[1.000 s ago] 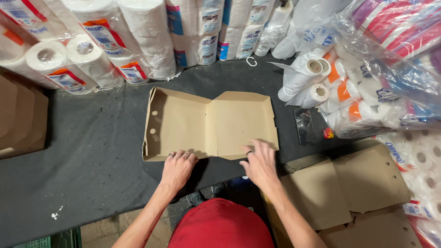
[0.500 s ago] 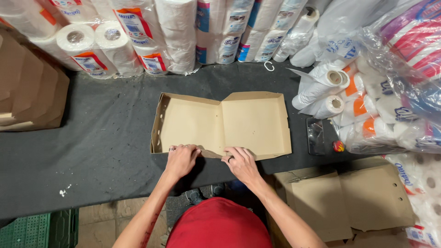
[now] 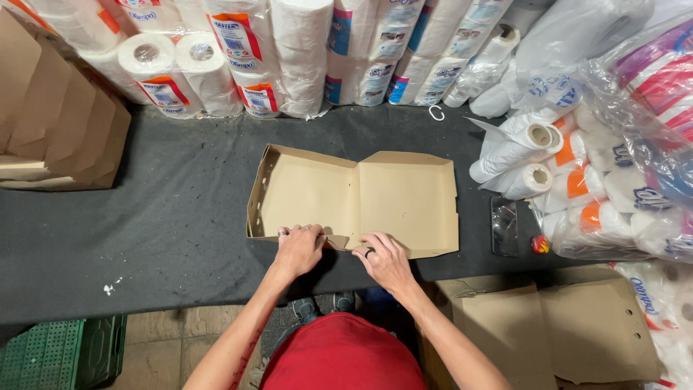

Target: The person assembles several cardboard boxes by folding along pre-scored lines and tucking the tabs into place.

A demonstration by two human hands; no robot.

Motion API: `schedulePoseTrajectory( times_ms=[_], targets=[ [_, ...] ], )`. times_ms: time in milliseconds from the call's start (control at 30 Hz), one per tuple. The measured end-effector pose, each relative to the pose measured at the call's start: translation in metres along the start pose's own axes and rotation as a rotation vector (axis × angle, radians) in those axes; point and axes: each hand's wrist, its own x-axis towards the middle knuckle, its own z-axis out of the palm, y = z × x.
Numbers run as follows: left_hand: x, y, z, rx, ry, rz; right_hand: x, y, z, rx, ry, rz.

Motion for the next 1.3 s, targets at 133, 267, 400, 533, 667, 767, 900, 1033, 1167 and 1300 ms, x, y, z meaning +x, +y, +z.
schedulePoseTrajectory(
  times_ms=[133,267,400,533,667,767,900,1033,1167,1300],
  targets=[
    [-0.014,0.0,-0.006,-0.052,-0.029,0.049,0.025,-0.016,-0.003,-0.019,-0.116,0.066],
    [-0.022,-0.002,-0.008,-0.104,-0.038,0.08,0.05,-0.035,0.0,-0.064,-0.301,0.081],
    [-0.017,-0.014,0.007,-0.105,0.009,0.095,0.06,-0.045,0.016,-0.142,-0.388,0.052],
    [-0.035,-0.028,-0.004,0.075,0.189,0.143,0.069,-0.067,-0.018,-0.22,-0.395,0.064],
    [-0.052,-0.075,-0.008,0.671,0.452,0.062,0.055,-0.094,-0.064,0.36,-0.522,0.38],
    [-0.067,-0.109,-0.002,0.698,0.591,0.12,0.05,-0.076,-0.068,0.825,-0.891,1.093],
    [-0.086,-0.114,0.011,0.724,0.563,0.254,0.039,-0.041,-0.058,1.339,-0.279,1.574],
    [-0.101,-0.07,0.026,0.532,0.684,0.546,0.04,0.002,-0.046,1.316,0.019,1.377],
    [-0.092,-0.026,0.046,0.455,0.68,0.796,0.084,0.015,-0.083,1.117,-0.003,1.164],
    [-0.052,0.008,0.07,0.484,0.548,0.82,0.095,0.038,-0.078,1.047,0.044,1.129]
  ],
)
